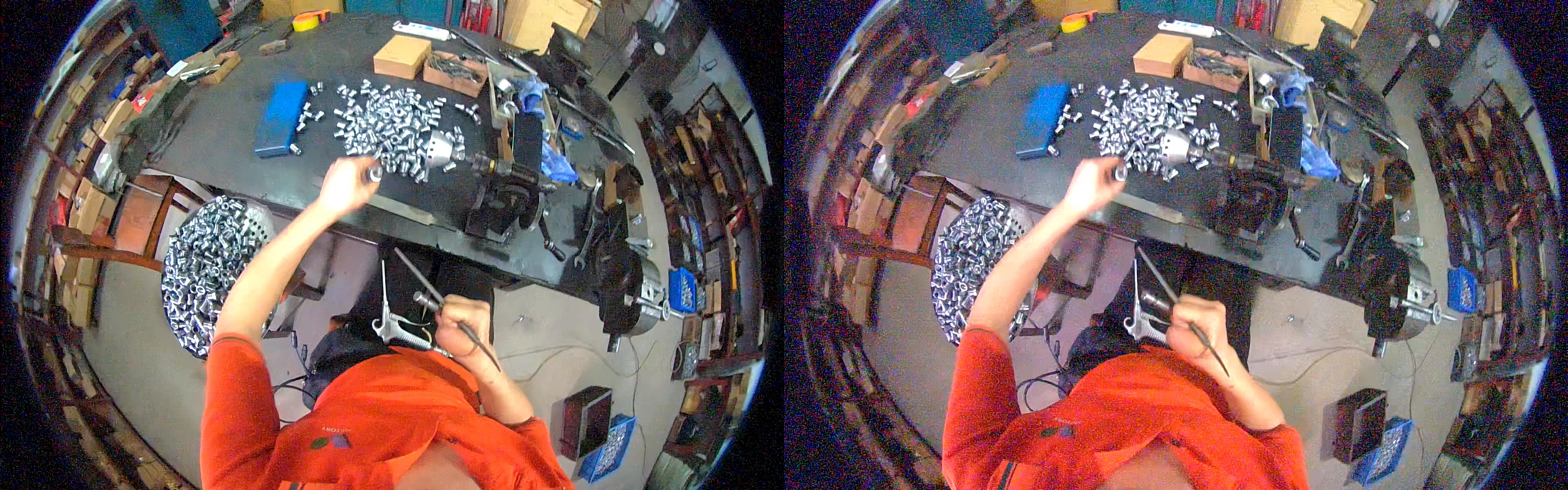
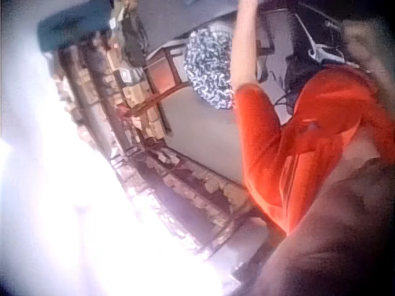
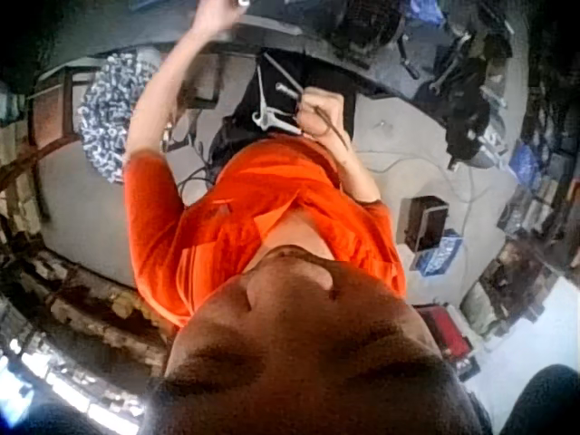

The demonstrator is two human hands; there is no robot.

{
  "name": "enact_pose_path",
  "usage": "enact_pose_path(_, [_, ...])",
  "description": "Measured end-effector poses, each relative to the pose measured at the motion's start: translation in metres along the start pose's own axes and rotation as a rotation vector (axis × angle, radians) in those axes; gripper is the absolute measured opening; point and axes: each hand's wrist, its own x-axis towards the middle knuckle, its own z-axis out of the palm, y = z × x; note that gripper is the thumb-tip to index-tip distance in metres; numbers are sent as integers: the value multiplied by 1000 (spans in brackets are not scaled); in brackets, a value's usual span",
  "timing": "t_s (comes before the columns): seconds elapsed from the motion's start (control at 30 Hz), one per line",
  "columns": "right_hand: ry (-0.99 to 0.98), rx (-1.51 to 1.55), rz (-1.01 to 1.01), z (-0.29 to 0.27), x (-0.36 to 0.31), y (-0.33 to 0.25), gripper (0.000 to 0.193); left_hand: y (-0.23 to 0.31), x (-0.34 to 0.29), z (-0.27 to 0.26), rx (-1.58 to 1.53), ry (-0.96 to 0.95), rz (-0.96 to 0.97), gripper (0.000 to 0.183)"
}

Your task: The person cleans individual metal parts by holding each one and spraying it with air from a nozzle before placing it into a large metal container.

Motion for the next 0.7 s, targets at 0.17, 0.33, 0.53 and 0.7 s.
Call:
enact_pose_path(0.17, [-88, 24, 14, 6, -4, 1, 19, -3, 39, -45, -358, 25, -236, 44])
enact_pose_path(0.33, [-57, -33, 52, 11, -17, 10, 21, -30, -44, -103, 211, -199, -124, 34])
enact_pose_path(0.53, [-166, 33, 109, 16, -15, 14, 25, -79, -151, -154, 512, -500, -481, 36])
enact_pose_path(0.7, [-208, 103, 149, 14, -10, 8, 26, -118, -172, -135, 791, -468, -360, 35])
